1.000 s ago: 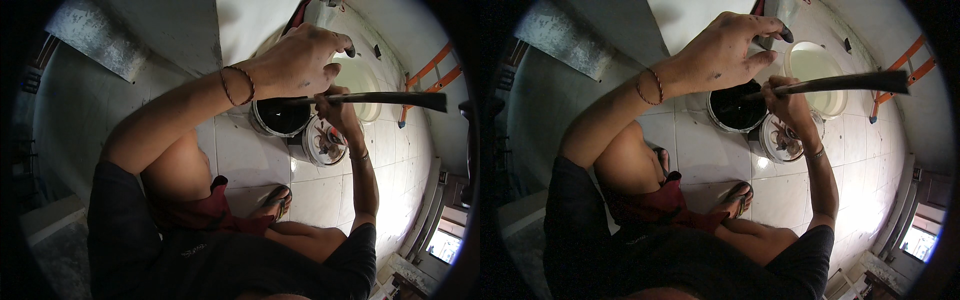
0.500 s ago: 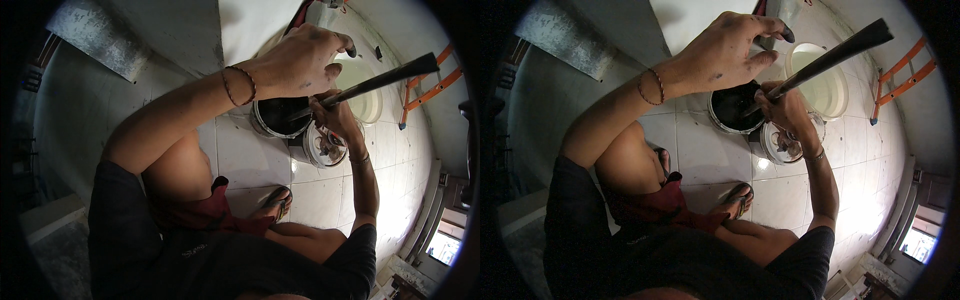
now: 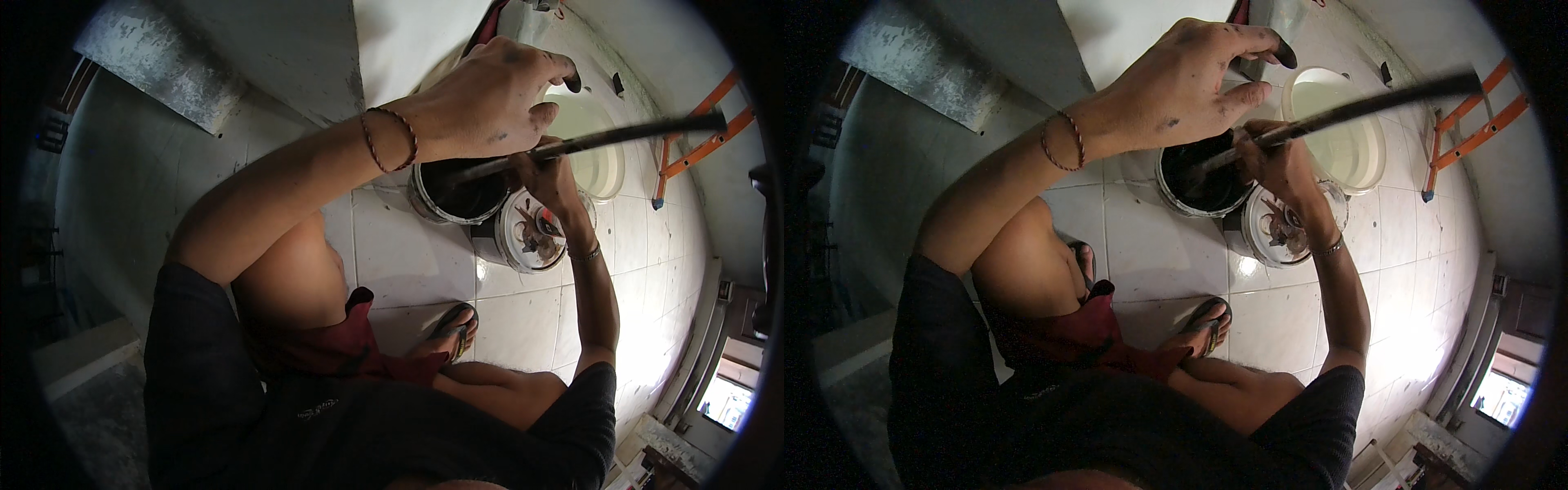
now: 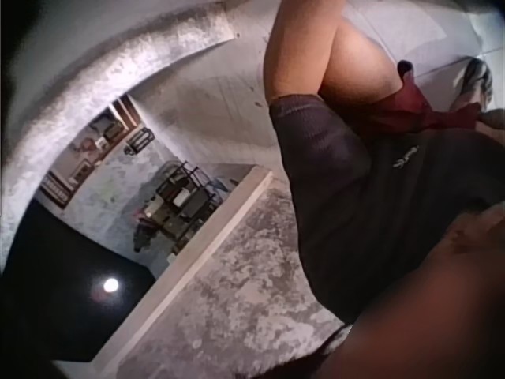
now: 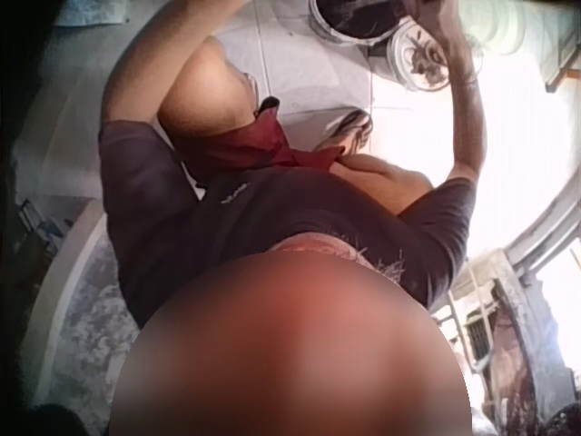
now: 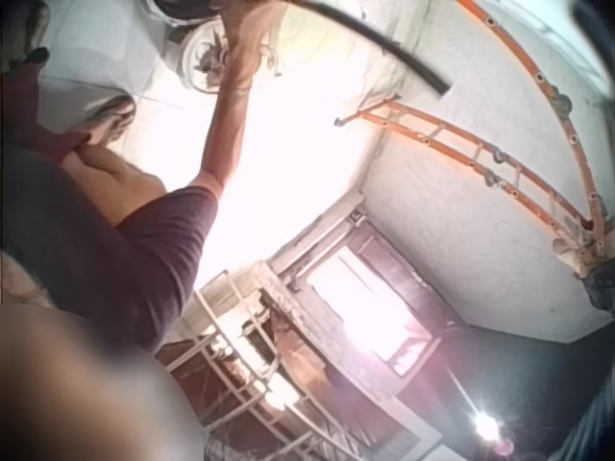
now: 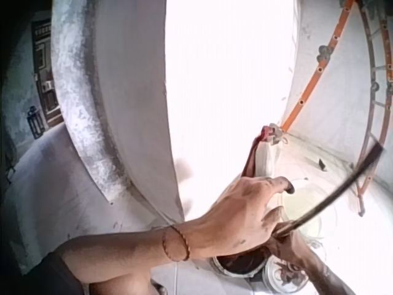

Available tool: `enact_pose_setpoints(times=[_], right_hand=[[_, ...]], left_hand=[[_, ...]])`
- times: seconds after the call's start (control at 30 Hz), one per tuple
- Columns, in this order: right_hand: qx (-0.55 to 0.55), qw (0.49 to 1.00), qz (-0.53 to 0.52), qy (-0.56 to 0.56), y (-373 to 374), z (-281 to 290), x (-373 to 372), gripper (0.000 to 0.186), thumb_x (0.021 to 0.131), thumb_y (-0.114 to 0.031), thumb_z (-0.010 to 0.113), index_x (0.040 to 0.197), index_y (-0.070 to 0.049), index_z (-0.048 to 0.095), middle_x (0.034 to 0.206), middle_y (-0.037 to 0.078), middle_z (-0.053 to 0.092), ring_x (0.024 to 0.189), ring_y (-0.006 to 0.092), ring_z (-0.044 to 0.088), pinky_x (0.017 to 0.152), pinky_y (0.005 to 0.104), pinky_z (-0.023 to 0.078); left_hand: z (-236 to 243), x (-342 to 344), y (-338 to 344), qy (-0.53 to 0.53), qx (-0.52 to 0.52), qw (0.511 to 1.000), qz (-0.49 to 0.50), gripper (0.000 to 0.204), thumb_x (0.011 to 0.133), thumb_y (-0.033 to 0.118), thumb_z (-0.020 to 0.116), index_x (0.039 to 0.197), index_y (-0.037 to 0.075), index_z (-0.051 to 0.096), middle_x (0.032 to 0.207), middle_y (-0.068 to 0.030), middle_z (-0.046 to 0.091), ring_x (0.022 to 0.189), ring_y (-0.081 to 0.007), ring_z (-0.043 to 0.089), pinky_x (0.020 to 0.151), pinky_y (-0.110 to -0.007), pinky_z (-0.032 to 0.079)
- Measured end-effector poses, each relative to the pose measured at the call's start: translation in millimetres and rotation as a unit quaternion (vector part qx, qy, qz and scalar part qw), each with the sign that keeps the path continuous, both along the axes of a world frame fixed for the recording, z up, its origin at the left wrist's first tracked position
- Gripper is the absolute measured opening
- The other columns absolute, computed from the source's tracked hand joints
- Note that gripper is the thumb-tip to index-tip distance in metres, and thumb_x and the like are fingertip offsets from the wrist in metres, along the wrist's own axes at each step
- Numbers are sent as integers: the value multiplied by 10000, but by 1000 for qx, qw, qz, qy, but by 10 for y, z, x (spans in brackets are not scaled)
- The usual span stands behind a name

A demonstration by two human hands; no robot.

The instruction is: The person sits on the floor and stirs dark paint in a bucket using a long stick. They repeatedly dip a small container into a nearby water bucket and pour water into the paint, then continue stirring to mix the contents.

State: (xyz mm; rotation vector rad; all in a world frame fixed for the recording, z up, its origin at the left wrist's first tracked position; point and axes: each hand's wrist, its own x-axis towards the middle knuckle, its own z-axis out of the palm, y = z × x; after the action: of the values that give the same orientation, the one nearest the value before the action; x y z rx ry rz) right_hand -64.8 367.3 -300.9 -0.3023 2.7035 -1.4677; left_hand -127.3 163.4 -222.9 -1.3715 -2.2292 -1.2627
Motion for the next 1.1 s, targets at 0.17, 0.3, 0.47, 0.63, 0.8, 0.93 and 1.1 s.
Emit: enact_pose_setpoints(times=[0.17, 0.3, 0.47, 0.63, 0.8, 0.93, 1.1], right_hand=[[111, 993, 37, 35, 62, -1, -41, 282, 985, -103, 617, 739, 32, 591, 573, 135, 574, 486, 159, 530, 478, 362, 425], [50, 998, 44, 9, 30, -21, -28, 272, 981, -118, 632, 758, 37, 603, 587, 100, 581, 508, 147, 565, 490, 331, 440], [63, 998, -19, 12, -16, 20, -20, 267, 976, -119, 631, 757, 31, 609, 582, 104, 574, 501, 164, 573, 500, 333, 445], [132, 983, 66, 107, -63, 20, -9, 286, 962, -130, 647, 734, 31, 584, 558, 141, 517, 467, 213, 486, 513, 362, 437], [37, 999, 6, 37, -48, 8, -25, 293, 973, -132, 632, 732, 26, 580, 561, 126, 525, 478, 222, 503, 516, 388, 429], [99, 995, 14, 17, -26, 20, -3, 269, 954, -119, 648, 734, 23, 585, 566, 112, 524, 530, 195, 536, 527, 374, 426], [21, 1000, -7, 8, -48, 22, 10, 277, 956, -119, 651, 726, 21, 585, 585, 104, 559, 508, 185, 536, 517, 357, 436]], left_hand=[[-9, 12, 2, 15, -2, 1000, 21, 332, 918, 133, 743, 1194, -29, 655, 1079, -228, 733, 1010, -329, 742, 941, -387, 589], [-7, -10, 2, 12, 7, 1000, 6, 341, 920, 136, 744, 1197, -39, 649, 1087, -228, 732, 1024, -325, 740, 937, -386, 591], [-19, 5, -5, 25, -1, 1000, 13, 352, 918, 137, 748, 1197, -51, 644, 1087, -223, 734, 1028, -323, 740, 930, -384, 596], [-16, -14, -17, -4, 9, 1000, 9, 355, 920, 139, 749, 1199, -54, 642, 1095, -225, 732, 1011, -323, 744, 911, -374, 604], [-18, 3, -12, 21, 13, 1000, 5, 346, 920, 132, 748, 1193, -53, 644, 1090, -236, 732, 990, -322, 750, 894, -372, 612], [-5, 7, -24, 18, -6, 999, 26, 346, 922, 128, 744, 1200, -52, 645, 1095, -239, 730, 981, -321, 751, 897, -376, 612], [9, -3, -15, 13, -4, 1000, -4, 343, 919, 121, 742, 1201, -49, 646, 1086, -242, 730, 990, -319, 751, 899, -374, 608]])
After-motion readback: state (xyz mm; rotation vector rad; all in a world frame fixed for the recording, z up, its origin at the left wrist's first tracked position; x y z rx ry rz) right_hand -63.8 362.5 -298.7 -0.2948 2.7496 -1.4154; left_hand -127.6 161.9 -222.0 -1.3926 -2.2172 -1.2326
